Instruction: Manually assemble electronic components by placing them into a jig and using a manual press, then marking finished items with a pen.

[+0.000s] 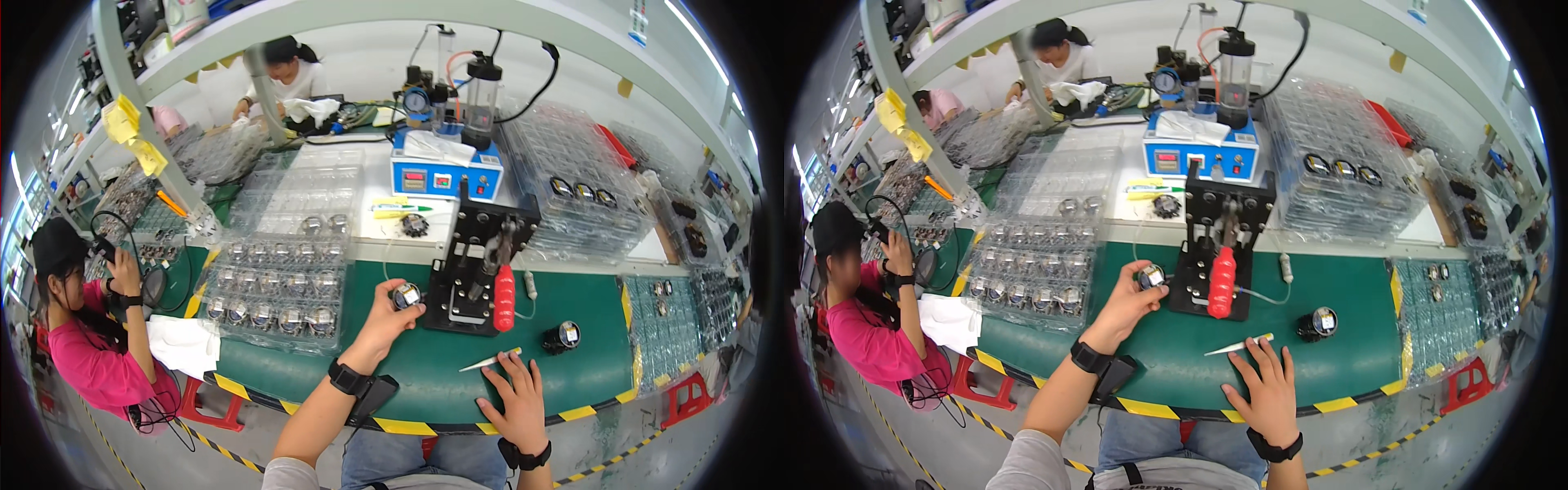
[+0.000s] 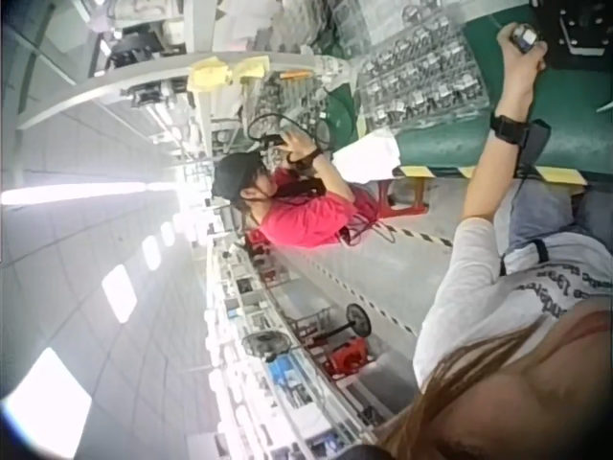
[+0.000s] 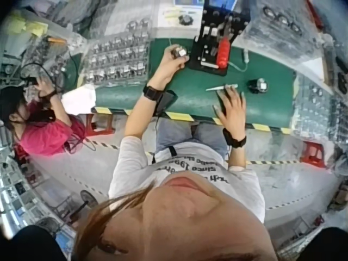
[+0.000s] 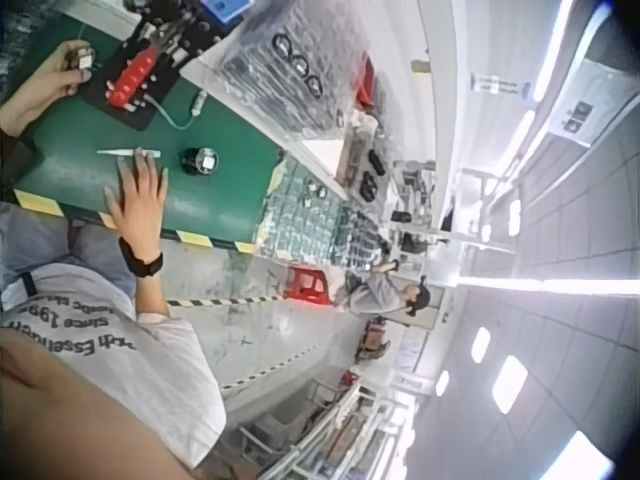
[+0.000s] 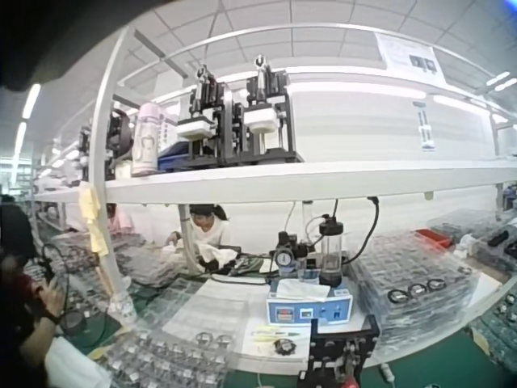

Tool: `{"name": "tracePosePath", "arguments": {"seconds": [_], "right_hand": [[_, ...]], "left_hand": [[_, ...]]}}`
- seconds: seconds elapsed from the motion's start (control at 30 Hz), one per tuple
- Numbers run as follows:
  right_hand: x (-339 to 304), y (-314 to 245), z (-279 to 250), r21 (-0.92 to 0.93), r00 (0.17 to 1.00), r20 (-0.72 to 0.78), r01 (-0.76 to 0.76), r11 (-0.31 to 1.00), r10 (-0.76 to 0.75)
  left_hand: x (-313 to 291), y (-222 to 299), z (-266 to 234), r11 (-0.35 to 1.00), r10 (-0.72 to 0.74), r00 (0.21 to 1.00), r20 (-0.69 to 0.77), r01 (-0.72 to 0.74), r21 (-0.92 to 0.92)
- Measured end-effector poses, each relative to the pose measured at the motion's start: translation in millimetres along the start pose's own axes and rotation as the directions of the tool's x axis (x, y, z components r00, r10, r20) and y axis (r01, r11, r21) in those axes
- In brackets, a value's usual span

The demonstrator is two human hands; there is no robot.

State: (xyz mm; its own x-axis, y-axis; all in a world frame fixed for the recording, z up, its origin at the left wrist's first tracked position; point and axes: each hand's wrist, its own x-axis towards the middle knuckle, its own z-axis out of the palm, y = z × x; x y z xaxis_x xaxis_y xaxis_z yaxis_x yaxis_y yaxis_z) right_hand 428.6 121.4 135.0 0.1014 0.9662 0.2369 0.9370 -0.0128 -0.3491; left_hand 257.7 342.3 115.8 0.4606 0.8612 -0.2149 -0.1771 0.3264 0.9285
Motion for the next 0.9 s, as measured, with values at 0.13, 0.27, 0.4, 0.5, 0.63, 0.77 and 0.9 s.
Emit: {"name": "tracePosePath", "arguments": {"seconds": [0.13, 0.27, 0.4, 0.5, 0.63, 0.77, 0.9], "right_hand": [[-5.4, 1.1, -0.7, -0.016, 1.000, -0.013, -0.025, 1.000, 0.025], [-3.5, -0.8, 1.4, -0.002, 1.000, -0.007, -0.006, 1.000, 0.006], [-6.4, -1.0, 3.1, -0.013, 1.000, -0.005, -0.006, 1.000, 0.006], [1.4, -0.3, 2.7, -0.015, 1.000, -0.023, 0.002, 1.000, -0.002], [-4.5, 0.4, 0.8, -0.063, 0.995, -0.091, 0.043, 0.997, -0.049], [10.0, -15.6, -4.0, 0.051, 0.941, -0.317, 0.140, 0.989, -0.117], [55.7, -41.8, -30.3, 0.075, 0.725, -0.652, 0.351, 0.933, -0.220]], "left_hand": [[0.4, 0.4, 2.2, 0.999, 0.012, 1.000, 0.006, -0.012, 0.041], [-5.1, 6.4, -0.2, 1.000, -0.010, 0.999, 0.033, 0.010, 0.014], [-2.1, 3.1, 0.0, 1.000, -0.030, 0.998, 0.053, 0.030, 0.004], [2.5, 4.5, -2.0, 0.999, -0.034, 0.997, 0.064, 0.033, 0.012], [2.1, 3.0, -0.1, 1.000, -0.008, 0.997, 0.082, 0.006, 0.026], [1.2, 1.9, 2.9, 0.998, 0.017, 0.996, 0.087, -0.022, 0.059], [0.4, -1.0, -0.9, 0.998, 0.042, 0.998, 0.054, -0.044, 0.043]]}}
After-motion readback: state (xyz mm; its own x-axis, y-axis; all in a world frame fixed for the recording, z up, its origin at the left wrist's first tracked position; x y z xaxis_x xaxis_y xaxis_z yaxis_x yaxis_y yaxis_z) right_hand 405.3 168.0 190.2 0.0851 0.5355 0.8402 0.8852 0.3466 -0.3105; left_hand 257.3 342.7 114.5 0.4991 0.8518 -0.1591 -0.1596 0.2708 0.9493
